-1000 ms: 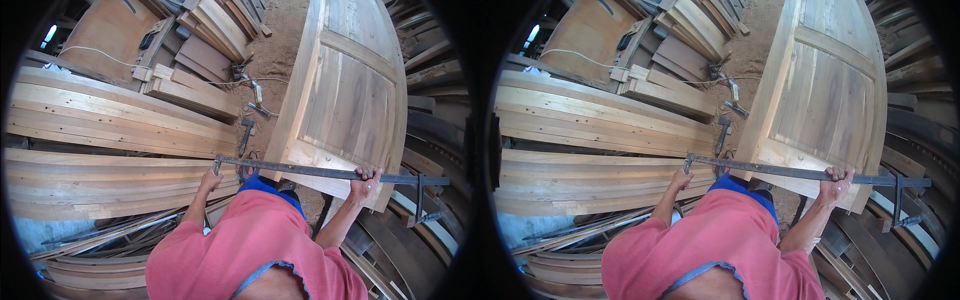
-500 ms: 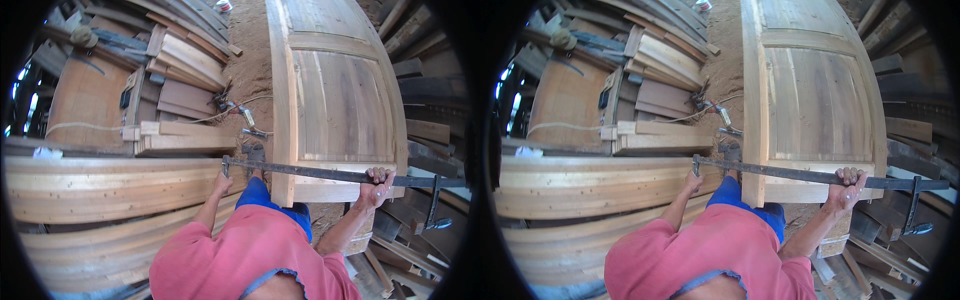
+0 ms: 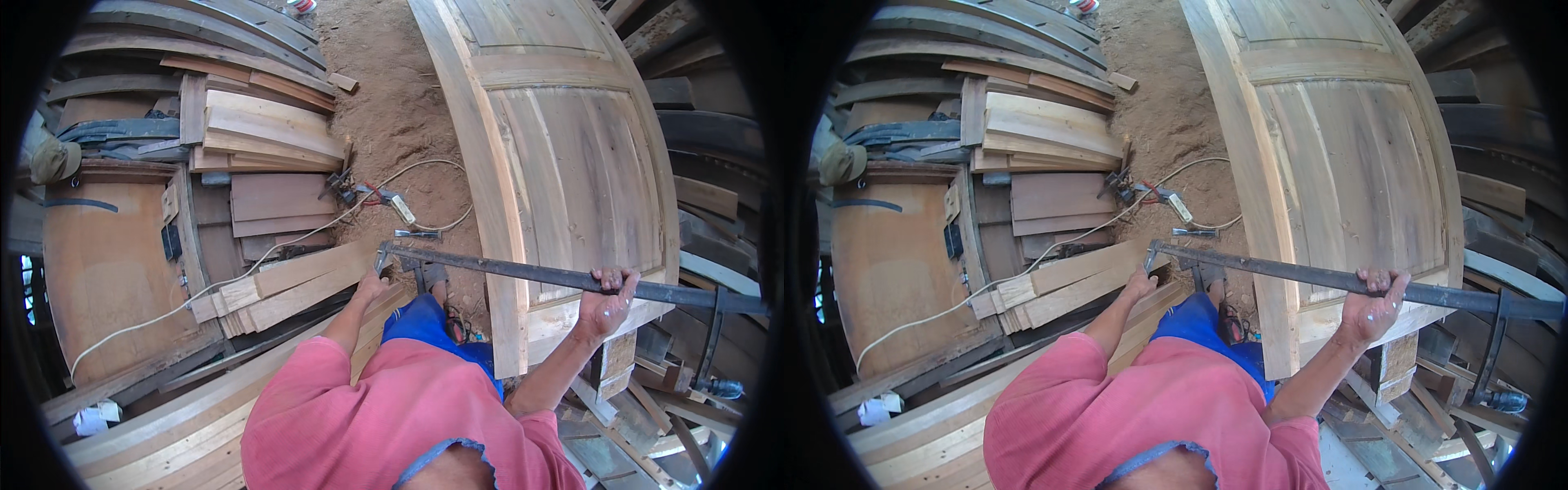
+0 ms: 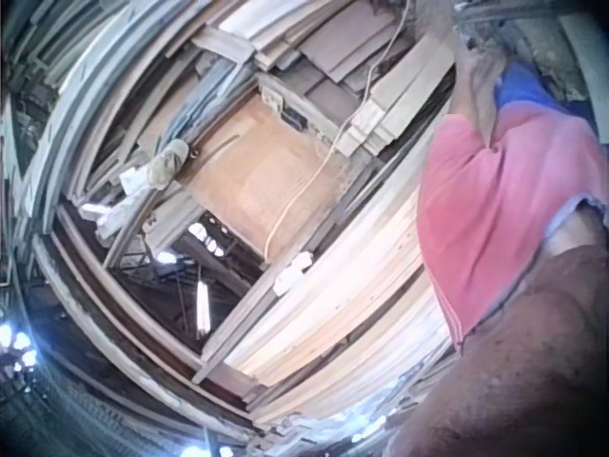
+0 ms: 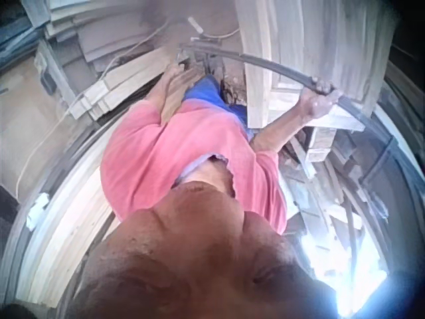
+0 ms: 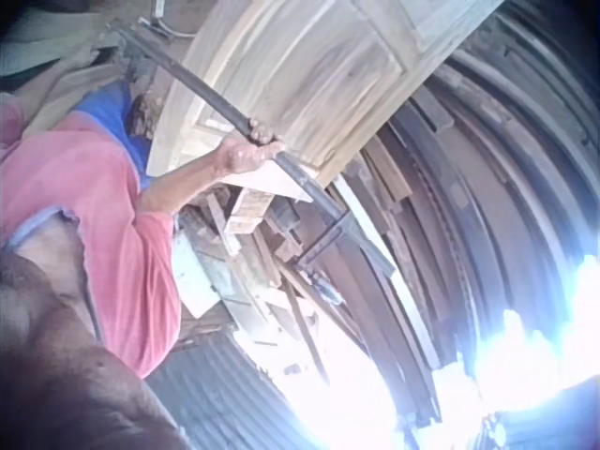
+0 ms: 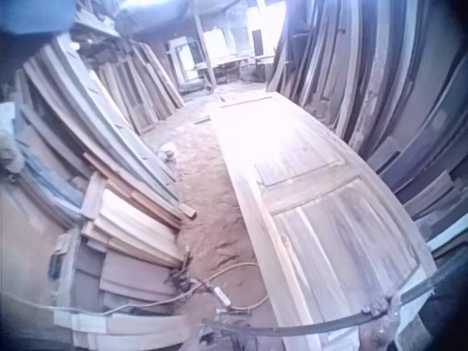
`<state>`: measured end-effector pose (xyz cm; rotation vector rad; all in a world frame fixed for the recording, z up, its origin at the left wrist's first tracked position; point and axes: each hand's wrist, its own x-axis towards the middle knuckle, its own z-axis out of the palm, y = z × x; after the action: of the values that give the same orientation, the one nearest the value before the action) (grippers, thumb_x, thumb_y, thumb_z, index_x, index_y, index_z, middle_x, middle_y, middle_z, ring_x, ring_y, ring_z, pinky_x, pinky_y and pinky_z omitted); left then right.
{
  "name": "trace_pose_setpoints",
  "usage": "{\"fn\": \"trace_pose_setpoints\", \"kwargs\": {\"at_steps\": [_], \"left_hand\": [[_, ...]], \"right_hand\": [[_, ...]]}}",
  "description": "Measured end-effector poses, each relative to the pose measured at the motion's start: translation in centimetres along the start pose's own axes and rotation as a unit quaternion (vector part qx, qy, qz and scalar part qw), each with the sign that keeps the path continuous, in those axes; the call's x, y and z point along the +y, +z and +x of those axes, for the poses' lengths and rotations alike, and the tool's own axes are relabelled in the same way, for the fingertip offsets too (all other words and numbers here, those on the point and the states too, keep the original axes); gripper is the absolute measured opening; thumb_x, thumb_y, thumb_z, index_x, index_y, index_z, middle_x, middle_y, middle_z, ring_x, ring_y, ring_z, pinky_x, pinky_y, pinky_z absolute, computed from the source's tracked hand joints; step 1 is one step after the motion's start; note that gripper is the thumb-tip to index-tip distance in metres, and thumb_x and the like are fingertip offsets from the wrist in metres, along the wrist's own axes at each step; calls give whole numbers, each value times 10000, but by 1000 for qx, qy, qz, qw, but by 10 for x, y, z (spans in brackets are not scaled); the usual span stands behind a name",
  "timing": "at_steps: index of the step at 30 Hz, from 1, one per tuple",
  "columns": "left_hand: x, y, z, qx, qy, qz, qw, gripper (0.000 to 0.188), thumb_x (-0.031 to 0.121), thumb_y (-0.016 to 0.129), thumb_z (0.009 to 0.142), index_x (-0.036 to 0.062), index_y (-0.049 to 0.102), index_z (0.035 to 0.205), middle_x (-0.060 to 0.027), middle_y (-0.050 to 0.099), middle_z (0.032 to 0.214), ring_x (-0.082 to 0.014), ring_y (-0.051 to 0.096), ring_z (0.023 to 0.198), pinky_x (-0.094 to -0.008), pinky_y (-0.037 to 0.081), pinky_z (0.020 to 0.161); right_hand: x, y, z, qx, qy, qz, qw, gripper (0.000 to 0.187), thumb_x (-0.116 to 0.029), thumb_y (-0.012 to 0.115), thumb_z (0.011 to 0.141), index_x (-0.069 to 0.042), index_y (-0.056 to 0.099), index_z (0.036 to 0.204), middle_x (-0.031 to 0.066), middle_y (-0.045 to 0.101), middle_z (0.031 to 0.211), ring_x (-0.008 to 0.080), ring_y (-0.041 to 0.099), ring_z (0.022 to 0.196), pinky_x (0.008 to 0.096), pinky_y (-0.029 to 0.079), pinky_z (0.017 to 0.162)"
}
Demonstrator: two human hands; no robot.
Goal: The person uses a hammer and chisel to fit wooden pieces together, uses a square to check alignment, and secures the door panel with a large clamp. They then move the panel and take a circular saw from another person.
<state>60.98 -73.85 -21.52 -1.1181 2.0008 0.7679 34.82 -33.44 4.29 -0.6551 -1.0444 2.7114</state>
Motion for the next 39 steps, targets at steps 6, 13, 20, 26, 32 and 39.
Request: {"fn": "trace_pose_setpoints", "kwargs": {"at_steps": [6,13,20,26,32,39], "left_hand": [[-27,-57,15,-57,-3,46,997,625,272,649,884,-38,409,1372,-329,616,1234,-464,604,1174,-493,482,1007],[-67,-77,-8,-122,48,87,987,528,294,677,886,-36,537,1273,-302,670,1133,-417,654,1097,-464,522,926],[-84,-106,-13,-189,119,218,950,326,282,626,866,70,711,1098,-132,747,999,-289,721,906,-402,568,769],[-80,-98,30,-254,125,260,923,265,275,634,860,83,744,1005,-80,760,907,-244,734,803,-389,582,687],[-145,-43,109,-192,178,13,965,296,259,669,848,36,714,1036,-163,753,973,-279,740,836,-380,594,707],[-51,-154,129,-194,-29,18,980,451,334,631,846,38,675,1183,-193,695,1211,-331,668,1137,-436,534,932]], "right_hand": [[56,62,-11,-69,-12,-64,995,173,-228,596,1030,-63,579,983,-26,438,749,108,422,684,359,412,742],[83,115,-22,-133,7,-105,985,278,-318,626,1009,-44,588,1046,1,492,787,128,473,711,356,454,741],[79,162,-26,-259,30,-54,964,399,-489,523,1025,-96,569,972,3,507,721,145,486,646,340,442,706],[107,227,-3,-311,50,-56,948,363,-453,508,1041,-108,556,936,-14,480,660,122,442,568,308,408,613],[193,312,43,-328,124,-68,934,388,-470,499,1040,-113,536,892,-33,426,616,112,380,515,292,397,568],[296,436,124,-357,200,-64,910,439,-516,467,1034,-111,530,877,-32,414,616,116,392,521,292,391,554]]}}
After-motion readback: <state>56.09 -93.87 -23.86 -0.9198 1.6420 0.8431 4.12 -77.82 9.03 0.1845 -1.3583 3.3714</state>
